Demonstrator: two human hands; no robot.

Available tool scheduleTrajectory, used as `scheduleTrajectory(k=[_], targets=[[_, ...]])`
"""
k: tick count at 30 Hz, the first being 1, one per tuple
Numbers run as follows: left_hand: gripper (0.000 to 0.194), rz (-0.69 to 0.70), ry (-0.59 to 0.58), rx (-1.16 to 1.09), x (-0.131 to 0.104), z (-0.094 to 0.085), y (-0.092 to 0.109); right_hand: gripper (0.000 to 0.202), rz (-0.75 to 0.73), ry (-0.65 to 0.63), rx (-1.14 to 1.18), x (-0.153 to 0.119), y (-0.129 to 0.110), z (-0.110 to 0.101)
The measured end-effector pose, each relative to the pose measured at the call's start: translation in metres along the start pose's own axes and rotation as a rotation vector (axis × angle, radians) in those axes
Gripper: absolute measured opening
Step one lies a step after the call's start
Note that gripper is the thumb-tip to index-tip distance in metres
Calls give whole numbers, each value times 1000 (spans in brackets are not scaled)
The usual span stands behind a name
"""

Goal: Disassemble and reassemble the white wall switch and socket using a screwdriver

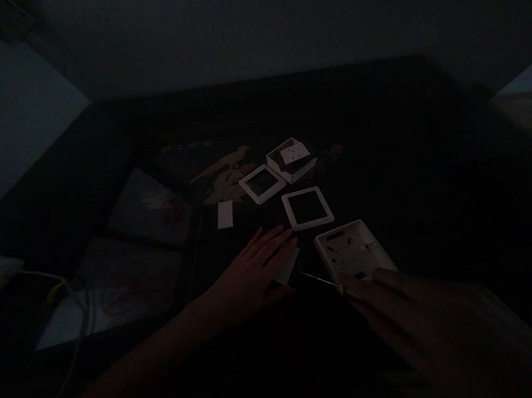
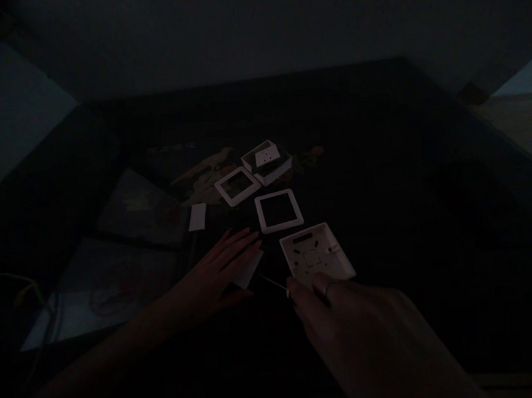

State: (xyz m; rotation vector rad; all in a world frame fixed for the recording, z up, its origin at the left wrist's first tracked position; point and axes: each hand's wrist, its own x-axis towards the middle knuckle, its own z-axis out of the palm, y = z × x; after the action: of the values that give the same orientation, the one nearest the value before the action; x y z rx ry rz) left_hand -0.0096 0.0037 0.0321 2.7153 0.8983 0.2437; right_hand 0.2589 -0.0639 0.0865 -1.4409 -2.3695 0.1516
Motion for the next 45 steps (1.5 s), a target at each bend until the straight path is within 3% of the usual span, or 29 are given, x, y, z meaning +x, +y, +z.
scheduleTrajectory(k=[4,8,14,20,23,28,31,35,41,45], targets=[[74,-6,30,23,-1,4,1,33,-24,-52,-107,7,-8,0],[66,-3,76,88,0,7,5,30,23,-84,-81,17,-13,-3],[59,0,100,152,2,10,13,32,-45,-65,5,22,-3,-3],[60,17,110,142,2,12,12,28,291,-44,440,-21,-5,31],[60,46,113,139,1,11,10,27,362,-10,498,-38,-14,45],[63,46,111,145,1,12,8,22,307,21,313,-50,-22,56],[64,52,108,141,1,14,8,23,218,110,124,-47,-25,61],[62,50,123,144,1,14,9,31,212,206,-40,-39,-33,68],[60,33,128,114,0,11,9,25,254,211,-90,-39,-38,80],[60,36,130,90,0,12,6,20,250,218,-4,-41,-35,79]])
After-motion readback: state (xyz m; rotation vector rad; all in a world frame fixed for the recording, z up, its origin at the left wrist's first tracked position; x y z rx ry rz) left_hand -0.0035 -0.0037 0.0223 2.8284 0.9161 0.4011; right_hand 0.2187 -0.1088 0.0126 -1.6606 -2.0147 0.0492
